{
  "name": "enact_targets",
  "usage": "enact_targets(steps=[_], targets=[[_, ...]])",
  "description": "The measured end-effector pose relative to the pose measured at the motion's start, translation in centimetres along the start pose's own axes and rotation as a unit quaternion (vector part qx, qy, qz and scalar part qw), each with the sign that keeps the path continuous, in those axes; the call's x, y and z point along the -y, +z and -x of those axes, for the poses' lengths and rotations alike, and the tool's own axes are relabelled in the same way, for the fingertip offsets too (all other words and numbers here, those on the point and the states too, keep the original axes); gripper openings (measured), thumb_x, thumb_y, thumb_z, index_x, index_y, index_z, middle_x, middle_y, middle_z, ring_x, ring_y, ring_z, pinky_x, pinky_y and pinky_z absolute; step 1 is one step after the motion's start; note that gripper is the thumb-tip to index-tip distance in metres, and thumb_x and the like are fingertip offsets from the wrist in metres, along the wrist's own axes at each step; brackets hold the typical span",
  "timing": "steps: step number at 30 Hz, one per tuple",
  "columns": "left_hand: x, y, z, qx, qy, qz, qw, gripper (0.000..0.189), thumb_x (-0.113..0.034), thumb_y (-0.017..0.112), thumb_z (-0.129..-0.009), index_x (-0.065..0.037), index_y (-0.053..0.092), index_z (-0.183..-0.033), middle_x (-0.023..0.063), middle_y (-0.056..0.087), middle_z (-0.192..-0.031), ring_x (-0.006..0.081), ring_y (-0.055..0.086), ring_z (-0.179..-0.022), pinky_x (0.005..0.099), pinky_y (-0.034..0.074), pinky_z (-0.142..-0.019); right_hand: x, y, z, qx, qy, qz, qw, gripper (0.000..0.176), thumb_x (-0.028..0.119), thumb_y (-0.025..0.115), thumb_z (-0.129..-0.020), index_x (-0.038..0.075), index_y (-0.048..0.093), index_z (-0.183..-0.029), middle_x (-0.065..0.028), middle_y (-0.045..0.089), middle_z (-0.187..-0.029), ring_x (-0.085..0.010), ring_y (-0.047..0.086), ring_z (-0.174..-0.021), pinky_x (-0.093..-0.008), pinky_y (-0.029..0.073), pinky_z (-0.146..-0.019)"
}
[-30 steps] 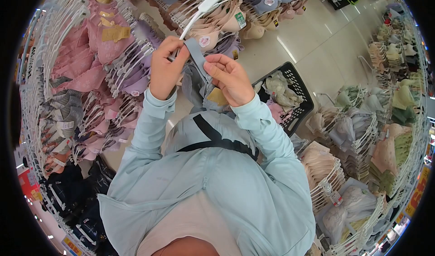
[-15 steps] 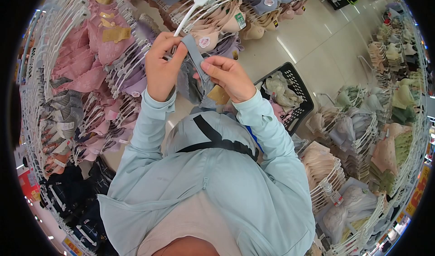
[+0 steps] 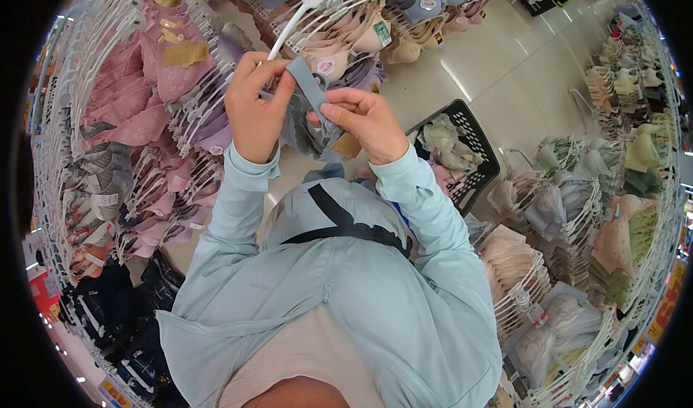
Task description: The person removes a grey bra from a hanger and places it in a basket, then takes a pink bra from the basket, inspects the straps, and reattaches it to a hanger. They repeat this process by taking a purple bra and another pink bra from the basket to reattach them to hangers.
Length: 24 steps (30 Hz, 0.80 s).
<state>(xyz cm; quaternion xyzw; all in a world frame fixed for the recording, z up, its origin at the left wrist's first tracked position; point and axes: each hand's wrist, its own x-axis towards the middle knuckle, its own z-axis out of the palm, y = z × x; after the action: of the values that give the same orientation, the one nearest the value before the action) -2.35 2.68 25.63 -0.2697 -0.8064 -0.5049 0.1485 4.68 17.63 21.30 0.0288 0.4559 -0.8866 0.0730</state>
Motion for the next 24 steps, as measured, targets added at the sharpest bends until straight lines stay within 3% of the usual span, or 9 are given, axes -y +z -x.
enact_targets(steps=[12, 15, 17, 24], targets=[[0.2, 0.1, 0.3, -0.032, 0.043, -0.087, 0.995, 0.014, -0.006, 0.063, -0.070, -0.003, 0.062, -0.084, 0.0095, 0.051, -0.080, 0.0268, 0.053, -0.070, 0.0345, 0.041, -0.060, 0.4, 0.5, 0.2, -0.036, -0.046, 0.055, 0.997, 0.022, 0.002, 0.059, -0.080, -0.006, 0.058, -0.101, -0.0113, 0.064, -0.093, -0.0157, 0.062, -0.086, -0.0271, 0.046, -0.082], [0.0, -0.1, 0.2, -0.021, 0.045, -0.080, 0.996, 0.013, -0.005, 0.063, -0.071, -0.003, 0.062, -0.084, 0.0093, 0.051, -0.080, 0.0251, 0.053, -0.070, 0.0334, 0.041, -0.060, 0.4, 0.6, 0.3, -0.052, -0.075, 0.095, 0.991, 0.022, -0.001, 0.059, -0.079, -0.005, 0.058, -0.101, -0.0114, 0.064, -0.090, -0.0151, 0.061, -0.084, -0.0257, 0.047, -0.080], [-0.5, -0.4, 0.1, 0.023, -0.028, 0.003, 0.999, 0.013, -0.005, 0.062, -0.072, -0.003, 0.062, -0.085, 0.0079, 0.050, -0.078, 0.0210, 0.050, -0.067, 0.0309, 0.040, -0.059, 0.6, 0.8, 0.5, -0.074, -0.105, 0.133, 0.983, 0.022, -0.003, 0.058, -0.078, -0.005, 0.058, -0.100, -0.0114, 0.065, -0.089, -0.0149, 0.061, -0.083, -0.0250, 0.047, -0.078], [-0.2, -0.5, 1.2, -0.008, -0.040, 0.045, 0.998, 0.011, -0.004, 0.062, -0.073, -0.002, 0.061, -0.084, 0.0055, 0.047, -0.075, 0.0146, 0.044, -0.064, 0.0261, 0.038, -0.060, 1.5, 2.3, 1.0, -0.156, -0.169, 0.182, 0.956, 0.021, -0.010, 0.057, -0.075, -0.003, 0.051, -0.094, -0.0092, 0.063, -0.082, -0.0136, 0.061, -0.080, -0.0231, 0.047, -0.072]])
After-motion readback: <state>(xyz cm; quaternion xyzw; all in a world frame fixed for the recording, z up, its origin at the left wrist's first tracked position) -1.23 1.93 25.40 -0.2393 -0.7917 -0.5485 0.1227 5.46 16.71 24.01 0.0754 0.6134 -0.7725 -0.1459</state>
